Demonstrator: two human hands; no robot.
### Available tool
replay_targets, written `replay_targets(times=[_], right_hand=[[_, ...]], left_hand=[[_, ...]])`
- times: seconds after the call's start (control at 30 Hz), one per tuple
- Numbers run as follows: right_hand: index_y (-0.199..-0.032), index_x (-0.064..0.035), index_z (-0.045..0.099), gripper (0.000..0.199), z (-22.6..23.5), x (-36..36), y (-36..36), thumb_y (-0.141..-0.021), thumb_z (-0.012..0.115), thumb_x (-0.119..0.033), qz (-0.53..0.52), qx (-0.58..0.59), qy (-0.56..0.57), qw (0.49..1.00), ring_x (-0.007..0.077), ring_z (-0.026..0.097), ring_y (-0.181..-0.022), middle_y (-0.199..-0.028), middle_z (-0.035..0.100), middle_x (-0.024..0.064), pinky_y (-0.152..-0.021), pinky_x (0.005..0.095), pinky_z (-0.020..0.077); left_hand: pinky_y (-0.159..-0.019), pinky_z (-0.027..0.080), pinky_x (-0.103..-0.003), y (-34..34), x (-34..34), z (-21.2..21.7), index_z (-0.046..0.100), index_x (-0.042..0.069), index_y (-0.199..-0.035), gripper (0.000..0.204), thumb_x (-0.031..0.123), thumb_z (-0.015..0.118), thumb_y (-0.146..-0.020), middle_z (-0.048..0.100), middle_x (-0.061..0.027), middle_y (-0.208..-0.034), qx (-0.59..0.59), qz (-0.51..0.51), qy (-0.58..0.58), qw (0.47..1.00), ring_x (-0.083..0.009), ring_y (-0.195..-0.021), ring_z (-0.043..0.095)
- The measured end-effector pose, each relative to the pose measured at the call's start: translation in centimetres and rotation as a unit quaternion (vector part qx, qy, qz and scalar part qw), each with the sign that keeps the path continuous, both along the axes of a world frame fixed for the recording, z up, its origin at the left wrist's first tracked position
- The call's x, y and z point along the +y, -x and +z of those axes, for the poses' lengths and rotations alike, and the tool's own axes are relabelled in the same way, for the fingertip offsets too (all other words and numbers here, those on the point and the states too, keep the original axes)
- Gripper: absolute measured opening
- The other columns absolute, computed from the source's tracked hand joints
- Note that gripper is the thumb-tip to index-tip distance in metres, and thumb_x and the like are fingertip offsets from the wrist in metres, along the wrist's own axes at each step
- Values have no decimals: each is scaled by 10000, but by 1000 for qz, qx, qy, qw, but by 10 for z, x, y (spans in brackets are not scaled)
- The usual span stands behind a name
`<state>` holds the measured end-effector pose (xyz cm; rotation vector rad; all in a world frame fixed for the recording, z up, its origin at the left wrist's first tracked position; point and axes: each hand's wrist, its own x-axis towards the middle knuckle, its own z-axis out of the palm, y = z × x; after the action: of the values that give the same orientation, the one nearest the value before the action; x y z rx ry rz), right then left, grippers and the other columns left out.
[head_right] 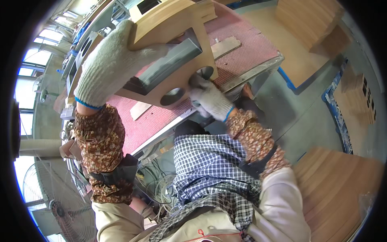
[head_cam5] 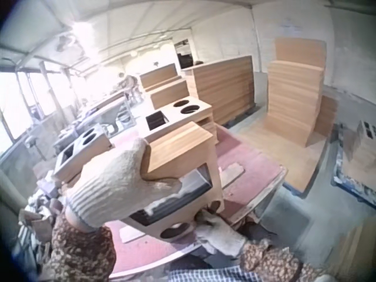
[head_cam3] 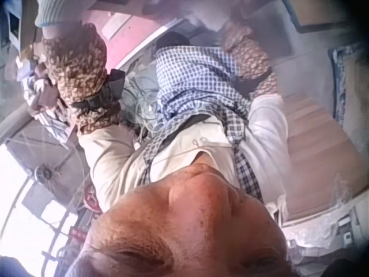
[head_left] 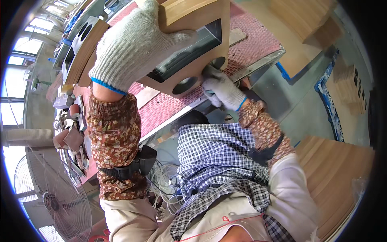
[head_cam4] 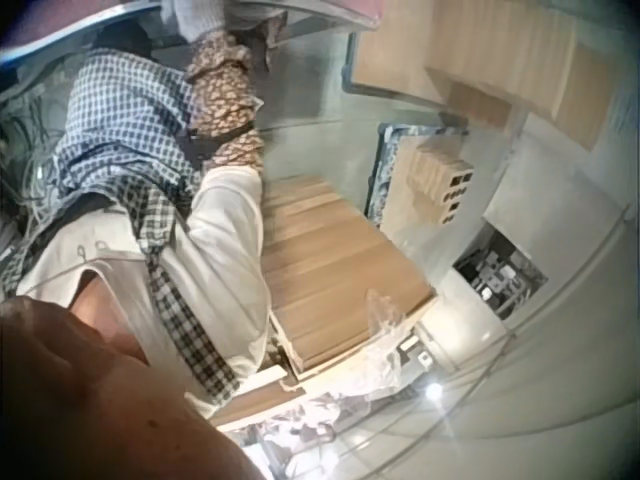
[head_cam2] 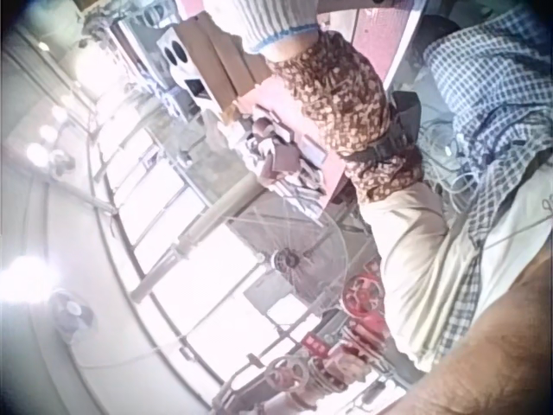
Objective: Sanding the interior and exterior edges of holes in wooden speaker boxes using a sanding tool.
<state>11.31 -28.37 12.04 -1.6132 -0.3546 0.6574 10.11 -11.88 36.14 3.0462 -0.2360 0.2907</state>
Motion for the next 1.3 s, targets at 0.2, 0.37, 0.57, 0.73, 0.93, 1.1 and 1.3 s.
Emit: replay_targets(times=[0.2, 0.37, 0.57, 0.73, 0.93, 1.1, 1.3], right_hand=[[-874, -94, 584, 149, -6, 28, -2, -974, 570, -205, 92, 444, -675, 582, 59, 465, -467, -693, 481, -25, -398, 215, 384], [-883, -115, 591, 105, -10, 36, 6, -963, 579, -182, 45, 414, -746, 520, 67, 504, -511, -685, 484, -32, -454, 223, 452], [-999, -83, 622, 124, 24, -19, -20, -934, 561, -169, 81, -389, 469, 789, 159, 594, -552, -695, 588, 40, -495, 328, 496], [-986, -90, 608, 109, -3, -8, -14, -944, 531, -155, 51, -147, 127, 980, 156, 551, -493, -670, 571, 64, -421, 335, 449], [-854, -97, 538, 126, -17, 15, 3, -953, 536, -175, 13, 373, -469, 801, 58, 365, -398, -649, 423, -29, -332, 236, 343], [-970, -77, 599, 161, -13, 4, -12, -928, 542, -221, 21, 245, -314, 917, 142, 532, -437, -640, 537, 42, -415, 331, 498], [-1120, -53, 678, 351, 45, 1, -11, -904, 542, -294, 53, -283, 376, 881, 347, 705, -830, -908, 710, 204, -754, 494, 570]], left_hand=[[-669, 565, -394, -6, 9, -11, 665, -4, -1035, 606, 539, 801, -803, 705, -155, -819, -34, -32, 1, 999, -276, -725, 730], [-689, 576, -399, -11, 30, -29, 680, -5, -1048, 649, 578, 797, -787, 714, -174, -883, -97, -38, -37, 994, -297, -763, 734], [-729, 617, -458, 17, -10, 14, 681, -35, -1045, 662, 578, 767, -809, 732, -218, -866, 14, 31, -13, 999, -380, -800, 753], [-713, 601, -430, 5, 14, -7, 683, -30, -1035, 702, 615, 779, -777, 725, -202, -880, -94, -5, -54, 994, -353, -809, 745], [-669, 610, -449, 13, -8, 12, 671, -52, -1008, 673, 580, 767, -798, 725, -216, -831, 39, 60, 27, 997, -377, -758, 747], [-675, 609, -452, 9, -6, 12, 672, -49, -983, 657, 578, 758, -805, 723, -220, -815, -5, 40, 9, 999, -378, -762, 747], [-681, 609, -465, 29, 2, 6, 679, -45, -950, 646, 580, 751, -801, 722, -224, -794, -82, 37, -9, 996, -392, -750, 743]])
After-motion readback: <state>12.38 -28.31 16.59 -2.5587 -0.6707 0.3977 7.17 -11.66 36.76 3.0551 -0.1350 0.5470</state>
